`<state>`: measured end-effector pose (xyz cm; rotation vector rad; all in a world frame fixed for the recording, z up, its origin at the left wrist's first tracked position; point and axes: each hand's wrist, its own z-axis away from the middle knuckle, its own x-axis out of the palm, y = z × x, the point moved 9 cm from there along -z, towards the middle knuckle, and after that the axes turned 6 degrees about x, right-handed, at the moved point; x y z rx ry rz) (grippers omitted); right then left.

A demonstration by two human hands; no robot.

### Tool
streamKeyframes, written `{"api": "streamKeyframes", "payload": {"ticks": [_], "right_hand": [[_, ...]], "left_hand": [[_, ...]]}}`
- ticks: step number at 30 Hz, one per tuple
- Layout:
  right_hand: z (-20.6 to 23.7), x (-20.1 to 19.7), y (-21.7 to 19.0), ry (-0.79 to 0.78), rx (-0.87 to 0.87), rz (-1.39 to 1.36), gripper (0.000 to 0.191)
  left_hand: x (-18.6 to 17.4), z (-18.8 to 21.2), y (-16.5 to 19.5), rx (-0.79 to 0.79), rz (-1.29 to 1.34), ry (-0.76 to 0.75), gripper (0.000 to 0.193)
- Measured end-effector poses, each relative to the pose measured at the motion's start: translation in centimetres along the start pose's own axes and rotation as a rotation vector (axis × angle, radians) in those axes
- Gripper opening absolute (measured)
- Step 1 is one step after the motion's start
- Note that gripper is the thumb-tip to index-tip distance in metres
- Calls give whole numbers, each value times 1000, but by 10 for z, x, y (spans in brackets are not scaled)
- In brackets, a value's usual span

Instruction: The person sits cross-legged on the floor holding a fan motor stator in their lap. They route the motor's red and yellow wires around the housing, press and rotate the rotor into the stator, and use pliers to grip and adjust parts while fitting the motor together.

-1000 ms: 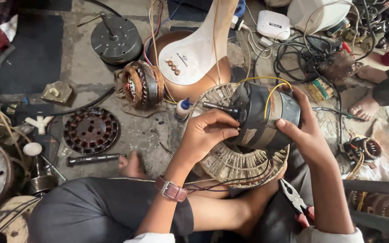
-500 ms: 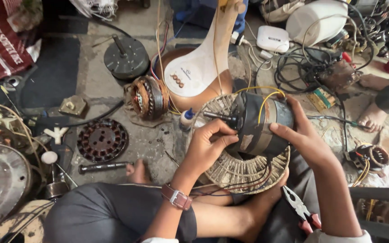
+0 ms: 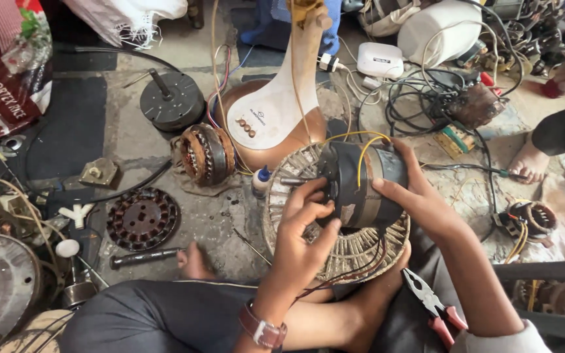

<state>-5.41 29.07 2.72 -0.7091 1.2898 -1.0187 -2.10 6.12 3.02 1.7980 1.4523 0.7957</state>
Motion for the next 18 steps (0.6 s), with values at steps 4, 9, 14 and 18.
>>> {"api": "streamKeyframes", "payload": {"ticks": [4,9,14,18], "right_hand": [[3,4,-11,-109,-76,-65,91],[-1,3,-18,-106,-113,-21,89],[-3,9,-14,-68,34,-154,87],[9,21,-13,29,65,-269,82]], "left_hand": [[13,7,25,83,-186,-24,17],[20,30,22,-49,-157,-2,39],[26,48,14,-59,-209,-15,71],[25,48,9,-44,-222,26,84]]}}
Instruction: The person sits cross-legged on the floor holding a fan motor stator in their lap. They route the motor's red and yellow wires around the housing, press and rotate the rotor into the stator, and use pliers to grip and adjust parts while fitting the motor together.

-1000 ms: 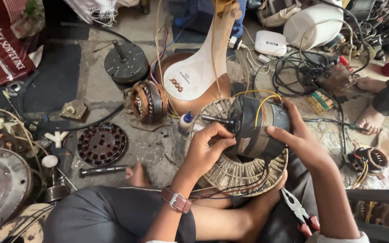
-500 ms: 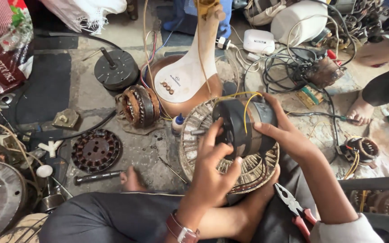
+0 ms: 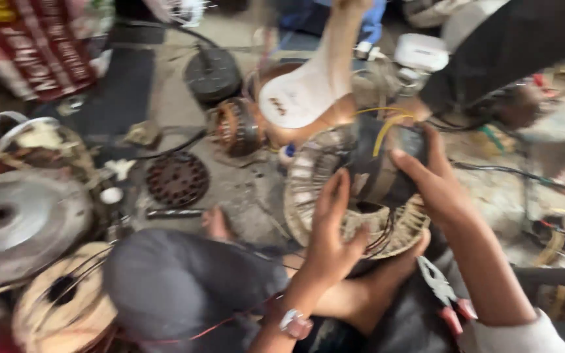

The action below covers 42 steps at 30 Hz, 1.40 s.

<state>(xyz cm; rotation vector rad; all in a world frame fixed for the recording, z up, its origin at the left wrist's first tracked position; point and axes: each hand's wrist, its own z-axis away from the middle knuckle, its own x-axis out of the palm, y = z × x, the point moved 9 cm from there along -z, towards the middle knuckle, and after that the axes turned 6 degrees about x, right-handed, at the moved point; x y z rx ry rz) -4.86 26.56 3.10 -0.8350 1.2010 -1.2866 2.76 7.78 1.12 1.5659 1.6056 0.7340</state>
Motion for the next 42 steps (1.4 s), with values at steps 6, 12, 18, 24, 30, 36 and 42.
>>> {"api": "streamKeyframes", "payload": {"ticks": [6,12,18,24,30,36,42], "right_hand": [[9,-13,5,55,-66,97,79],[-7,-37,6,-104,-82,237,82],[-20,-44,8,-375,-278,180,96],[-33,-47,22,-352,-332,100,106],[-30,-53,35,-242,-277,-27,102],[-3,-43,-22,-123,-347,497,107],[45,46,-109,-453,-845,1587,121]], "left_hand": [[16,-4,2,-27,-107,80,101],[15,-14,3,-41,-17,94,97],[40,-28,15,-196,-469,206,133],[38,-32,19,-162,-506,419,124],[35,-34,13,-149,-490,420,117],[29,-34,9,-88,-414,418,114],[6,-42,3,-40,-303,247,113]]}}
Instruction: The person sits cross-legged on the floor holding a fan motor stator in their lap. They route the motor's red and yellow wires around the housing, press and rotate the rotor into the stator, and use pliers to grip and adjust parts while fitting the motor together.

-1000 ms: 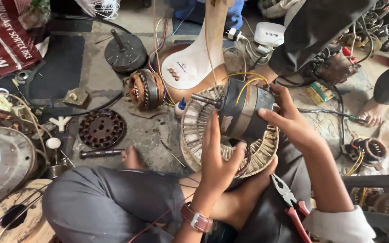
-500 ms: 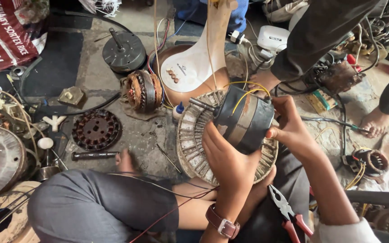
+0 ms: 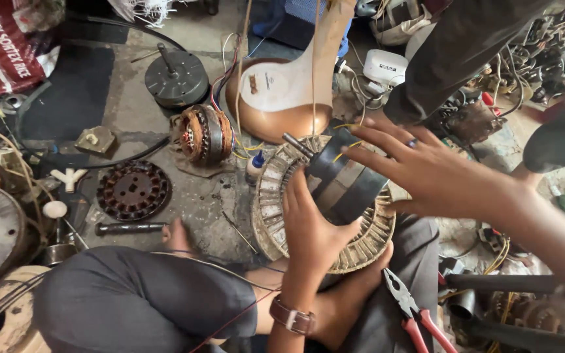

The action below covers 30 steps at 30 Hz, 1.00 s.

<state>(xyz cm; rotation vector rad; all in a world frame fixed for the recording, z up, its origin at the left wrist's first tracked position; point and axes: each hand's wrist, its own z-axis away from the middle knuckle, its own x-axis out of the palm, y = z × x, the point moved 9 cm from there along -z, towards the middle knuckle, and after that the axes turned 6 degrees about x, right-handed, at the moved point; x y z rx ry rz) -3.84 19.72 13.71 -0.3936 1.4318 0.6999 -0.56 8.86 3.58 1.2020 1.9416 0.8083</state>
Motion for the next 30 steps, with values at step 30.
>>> {"api": "streamKeyframes", "payload": {"ticks": [30], "right_hand": [[-18,32,4,-23,128,248,117]], "left_hand": [[10,5,-18,-73,70,22,118]]}}
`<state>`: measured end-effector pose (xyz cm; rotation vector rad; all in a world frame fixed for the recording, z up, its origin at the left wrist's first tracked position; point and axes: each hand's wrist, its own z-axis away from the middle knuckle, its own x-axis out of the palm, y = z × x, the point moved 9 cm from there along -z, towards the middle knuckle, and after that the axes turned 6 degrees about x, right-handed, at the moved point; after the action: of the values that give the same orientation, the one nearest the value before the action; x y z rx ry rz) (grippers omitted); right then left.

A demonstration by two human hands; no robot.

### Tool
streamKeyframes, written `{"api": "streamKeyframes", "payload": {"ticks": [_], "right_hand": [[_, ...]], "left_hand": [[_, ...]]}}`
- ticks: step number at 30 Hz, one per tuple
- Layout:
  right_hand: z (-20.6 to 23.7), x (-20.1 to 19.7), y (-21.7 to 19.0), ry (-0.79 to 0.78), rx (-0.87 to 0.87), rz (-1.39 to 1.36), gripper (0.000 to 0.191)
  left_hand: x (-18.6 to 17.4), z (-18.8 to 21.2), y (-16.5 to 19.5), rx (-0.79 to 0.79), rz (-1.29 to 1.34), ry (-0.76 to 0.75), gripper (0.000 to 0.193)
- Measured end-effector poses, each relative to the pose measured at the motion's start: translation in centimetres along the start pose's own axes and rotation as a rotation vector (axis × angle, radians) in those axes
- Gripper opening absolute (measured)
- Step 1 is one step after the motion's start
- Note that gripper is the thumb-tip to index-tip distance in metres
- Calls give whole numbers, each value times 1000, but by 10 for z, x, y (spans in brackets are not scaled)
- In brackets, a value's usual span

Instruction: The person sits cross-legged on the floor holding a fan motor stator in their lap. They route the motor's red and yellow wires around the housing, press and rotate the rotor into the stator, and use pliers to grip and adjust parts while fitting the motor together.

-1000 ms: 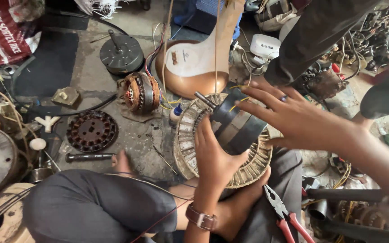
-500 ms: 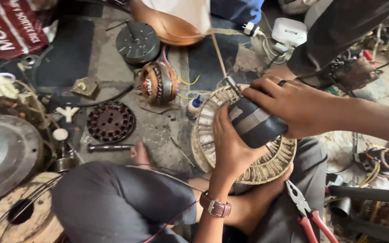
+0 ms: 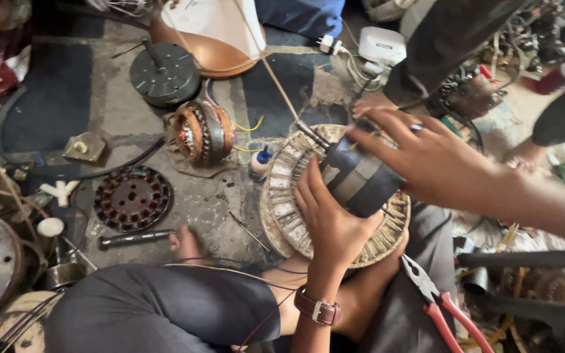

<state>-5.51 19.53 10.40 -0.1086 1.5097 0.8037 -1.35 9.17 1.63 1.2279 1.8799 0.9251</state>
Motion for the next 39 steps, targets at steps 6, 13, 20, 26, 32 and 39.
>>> {"api": "streamKeyframes", "payload": {"ticks": [6,13,20,26,32,39], "right_hand": [[196,103,30,-73,772,-692,89],[304,234,-85,289,933,-139,80],[341,294,-71,-38,987,-1639,94],[317,240,-60,218,1424,-2051,55],[232,156,-74,438,1003,-2443,40],[180,65,-81,802,633,-2797,37]], "left_hand": [[4,5,17,15,-76,74,116],[18,15,15,46,-95,40,120],[14,16,15,71,-34,-52,117],[10,20,8,6,-32,0,120],[13,23,-2,-31,1,2,120],[17,27,-4,-37,-2,9,119]]}}
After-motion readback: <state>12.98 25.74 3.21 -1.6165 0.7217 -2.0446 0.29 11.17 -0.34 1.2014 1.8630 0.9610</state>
